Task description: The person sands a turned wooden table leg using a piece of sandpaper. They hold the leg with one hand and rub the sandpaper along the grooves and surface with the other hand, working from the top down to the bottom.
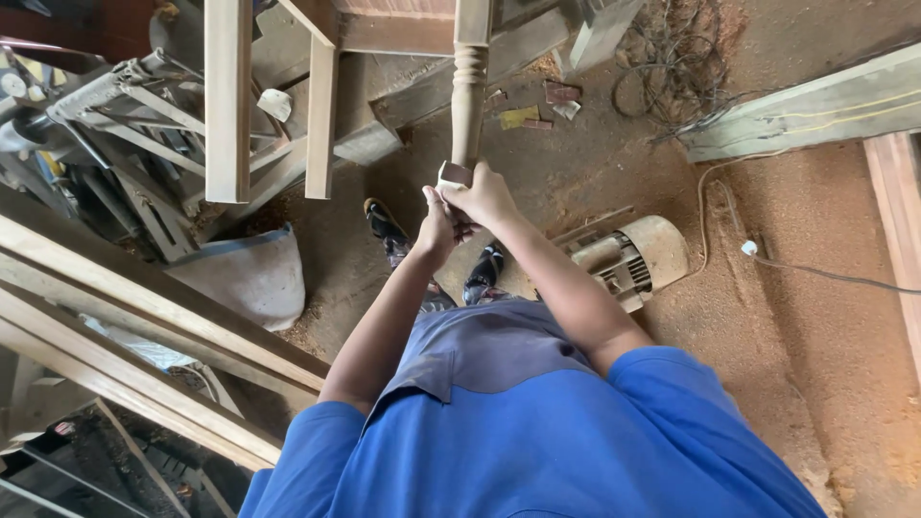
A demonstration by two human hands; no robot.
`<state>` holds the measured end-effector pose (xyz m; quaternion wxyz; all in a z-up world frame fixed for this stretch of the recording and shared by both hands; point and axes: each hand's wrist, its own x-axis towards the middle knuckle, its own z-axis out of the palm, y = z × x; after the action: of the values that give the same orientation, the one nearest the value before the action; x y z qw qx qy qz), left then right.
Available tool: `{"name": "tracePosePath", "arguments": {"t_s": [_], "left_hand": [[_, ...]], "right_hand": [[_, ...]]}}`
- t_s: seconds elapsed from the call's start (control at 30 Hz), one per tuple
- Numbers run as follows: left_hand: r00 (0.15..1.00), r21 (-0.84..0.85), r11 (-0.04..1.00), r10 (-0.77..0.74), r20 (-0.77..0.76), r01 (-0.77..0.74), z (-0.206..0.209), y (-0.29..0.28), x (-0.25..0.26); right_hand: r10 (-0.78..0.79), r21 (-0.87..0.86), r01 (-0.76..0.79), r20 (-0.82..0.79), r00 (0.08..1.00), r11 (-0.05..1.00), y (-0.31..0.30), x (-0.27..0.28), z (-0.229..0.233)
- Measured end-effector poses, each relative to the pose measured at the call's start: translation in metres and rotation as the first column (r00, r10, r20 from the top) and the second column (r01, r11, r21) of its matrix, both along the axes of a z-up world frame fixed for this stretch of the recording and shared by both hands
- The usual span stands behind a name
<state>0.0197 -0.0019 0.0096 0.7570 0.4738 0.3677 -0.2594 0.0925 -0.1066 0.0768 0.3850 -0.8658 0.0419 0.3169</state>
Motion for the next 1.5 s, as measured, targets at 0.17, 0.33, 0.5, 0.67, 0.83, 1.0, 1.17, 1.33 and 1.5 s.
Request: {"name": "tracePosePath", "arguments": {"t_s": [0.17, 0.33, 0.5, 0.67, 0.83, 1.0, 1.17, 1.33, 1.5], "left_hand": [[0.994, -0.011, 0.994, 0.111, 0.006, -0.111, 0.009, -0.008, 0.000], [0.995, -0.027, 0.995, 0.096, 0.007, -0.096, -0.009, -0.002, -0.005], [0.921, -0.311, 0.868, 0.350, -0.168, -0.387, -0.056, 0.004, 0.007], [0.951, -0.439, 0.845, 0.288, -0.108, -0.306, -0.021, 0.016, 0.000], [0.952, -0.392, 0.874, 0.307, -0.008, -0.286, -0.017, 0.021, -0.008], [0.830, 0.003, 0.837, 0.542, 0.133, -0.547, 0.014, -0.009, -0.014], [0.837, 0.102, 0.834, 0.524, 0.156, -0.542, -0.004, -0.004, -0.004], [0.923, 0.050, 0.924, 0.375, 0.087, -0.380, -0.045, 0.018, -0.012], [0.954, 0.042, 0.954, 0.296, 0.043, -0.298, 0.073, 0.001, -0.008]], "right_hand": [[0.211, 0.272, -0.176, -0.103, 0.972, 0.946, -0.016, 0.020, 0.048], [0.270, 0.308, -0.234, -0.082, 0.959, 0.922, -0.019, 0.020, 0.022], [-0.007, 0.129, 0.017, -0.078, 0.997, 0.992, -0.011, -0.004, 0.029], [0.052, 0.101, -0.043, -0.086, 0.995, 0.994, -0.031, -0.005, 0.030], [-0.060, 0.164, 0.071, -0.075, 0.995, 0.984, -0.025, -0.023, 0.036], [-0.370, 0.374, 0.409, -0.174, 0.913, 0.833, 0.000, -0.037, 0.048], [-0.378, 0.326, 0.383, -0.081, 0.922, 0.864, 0.003, -0.039, -0.010], [-0.275, 0.355, 0.251, 0.019, 0.961, 0.901, -0.015, -0.038, -0.041], [-0.284, 0.673, 0.486, -0.395, 0.874, 0.558, -0.038, -0.031, -0.014]]}}
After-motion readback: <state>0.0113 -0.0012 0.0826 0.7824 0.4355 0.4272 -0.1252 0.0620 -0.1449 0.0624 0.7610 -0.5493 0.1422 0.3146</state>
